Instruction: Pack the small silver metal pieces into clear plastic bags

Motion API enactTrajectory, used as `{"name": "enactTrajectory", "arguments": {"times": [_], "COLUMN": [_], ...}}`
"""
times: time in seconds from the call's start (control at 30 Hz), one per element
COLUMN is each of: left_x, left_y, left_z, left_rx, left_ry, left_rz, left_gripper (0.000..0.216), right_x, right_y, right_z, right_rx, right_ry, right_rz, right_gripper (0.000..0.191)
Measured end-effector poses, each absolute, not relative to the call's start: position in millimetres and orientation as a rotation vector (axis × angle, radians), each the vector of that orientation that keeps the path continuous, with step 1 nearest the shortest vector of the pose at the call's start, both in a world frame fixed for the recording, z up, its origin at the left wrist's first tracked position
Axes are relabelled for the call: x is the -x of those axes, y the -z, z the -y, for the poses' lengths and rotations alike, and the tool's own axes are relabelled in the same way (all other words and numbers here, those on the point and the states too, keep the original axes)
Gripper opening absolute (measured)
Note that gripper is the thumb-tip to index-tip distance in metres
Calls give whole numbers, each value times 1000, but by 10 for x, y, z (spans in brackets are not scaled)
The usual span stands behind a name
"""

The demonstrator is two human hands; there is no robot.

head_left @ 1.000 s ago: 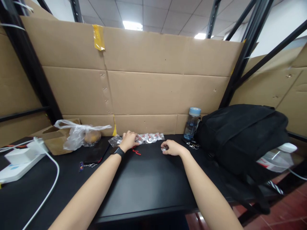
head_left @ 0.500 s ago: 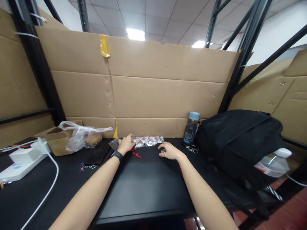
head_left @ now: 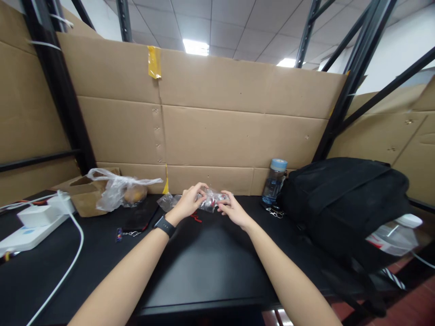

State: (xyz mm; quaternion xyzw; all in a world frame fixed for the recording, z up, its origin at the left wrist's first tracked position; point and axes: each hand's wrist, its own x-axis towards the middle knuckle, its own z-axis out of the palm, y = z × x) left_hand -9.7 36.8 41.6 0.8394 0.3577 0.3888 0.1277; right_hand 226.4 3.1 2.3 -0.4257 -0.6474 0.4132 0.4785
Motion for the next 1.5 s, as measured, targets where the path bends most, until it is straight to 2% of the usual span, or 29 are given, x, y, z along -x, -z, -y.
{"name": "enactTrajectory", "arguments": {"times": [0.1, 0.33, 0.5, 0.67, 0.77, 0.83, 0.97, 1.13, 1.33, 1.5], "left_x": [48, -82, -85, -45, -56, -71, -95, -109, -87, -89], "left_y": [-381, -153, -151, -248, -277, -278, -270, -279, -217, -108], "left_z": [-330, -443, -441, -306, -252, -242, -236, -207, -320, -452], "left_rx": [-2343, -2098, -2153, -2384, -2449, -2475, -2498, -2484, -2338, -2137], "left_ry": [-1240, -1357, -1303, -1144, -1087, -1088, -1103, -1091, -1178, -1122], "left_rz": [-948, -856, -929, -1089, -1212, -1274, -1349, -1349, -1054, -739], "left_gripper": [27, 18, 14, 25, 28, 26, 21, 14, 17, 24], "right_x": [-2229, -2218, -2241, -2282, -2277, -2277, -2315, -2351, -2313, -2268], "right_y": [-32, -49, -105, -154, -126, -101, -62, -24, -53, -38], "right_z": [-12, 1, 5, -1, -25, -50, -116, -162, -129, -121], "right_rx": [937, 925, 1041, 1010, 980, 965, 1037, 1260, 1226, 1069], "right_ry": [-1183, -1202, -1042, -903, -895, -842, -605, -393, -416, -815], "right_rz": [1413, 1282, 1280, 1409, 1439, 1459, 1671, 1761, 1695, 1541], "right_gripper": [68, 81, 68, 46, 51, 54, 34, 24, 16, 16]}}
